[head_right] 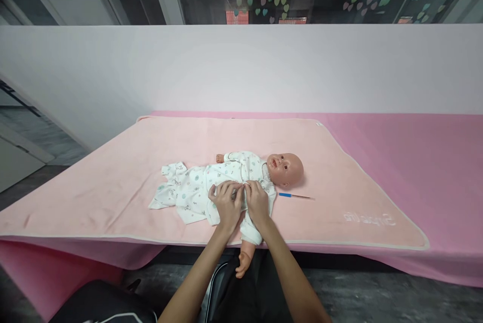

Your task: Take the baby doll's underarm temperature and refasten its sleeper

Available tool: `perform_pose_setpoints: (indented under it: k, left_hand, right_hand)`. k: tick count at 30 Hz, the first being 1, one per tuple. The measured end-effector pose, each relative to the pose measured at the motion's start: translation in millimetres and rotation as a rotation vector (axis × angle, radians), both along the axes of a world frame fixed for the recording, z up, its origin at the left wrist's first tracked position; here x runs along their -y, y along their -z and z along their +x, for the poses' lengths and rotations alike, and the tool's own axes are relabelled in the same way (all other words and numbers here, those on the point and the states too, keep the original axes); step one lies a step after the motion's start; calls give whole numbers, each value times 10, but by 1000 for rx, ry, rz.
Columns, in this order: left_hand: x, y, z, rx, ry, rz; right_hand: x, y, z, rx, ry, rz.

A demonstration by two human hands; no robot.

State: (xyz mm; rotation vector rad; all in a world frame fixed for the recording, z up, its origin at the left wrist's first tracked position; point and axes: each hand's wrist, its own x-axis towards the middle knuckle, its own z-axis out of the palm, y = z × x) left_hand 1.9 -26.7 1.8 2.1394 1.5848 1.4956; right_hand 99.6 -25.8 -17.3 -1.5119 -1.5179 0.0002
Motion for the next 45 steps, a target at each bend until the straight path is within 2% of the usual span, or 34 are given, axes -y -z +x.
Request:
perform_pose_setpoints:
  k: [3,11,17,20,23,28,33,41,45]
  left_hand:
    - [29,-4,-20,-13,-10,-4]
    - [104,-6,-260,-48,-139,-63]
    - [141,-26,-251,-32,-138,-47]
    - [155,10,-264,17,-138,-6]
    - [156,65,-309,74,-136,32]
    - [131,92,-357,197,-171,-70]
    - [114,78,-345,257,-194,-109]
    - [133,37,-340,227,-166,-162]
    - [150,16,-340,211,-148,-165]
  right_hand:
    - [9,-18,-5,-42,6,13]
    - [9,-55,-9,-115,14,72]
    - [71,-240,-90,-163,-2,115]
    - [113,-313,-204,-101,-180,62]
    - [105,-289,-282,-12,-385,-49]
    - [51,-178,-251,-20,-473,-85]
    - [15,-130,-230,-24,-439,-59]
    - [-4,-90,-244,10,-320,-92]
    - [11,-115,-253,-55,-316,-106]
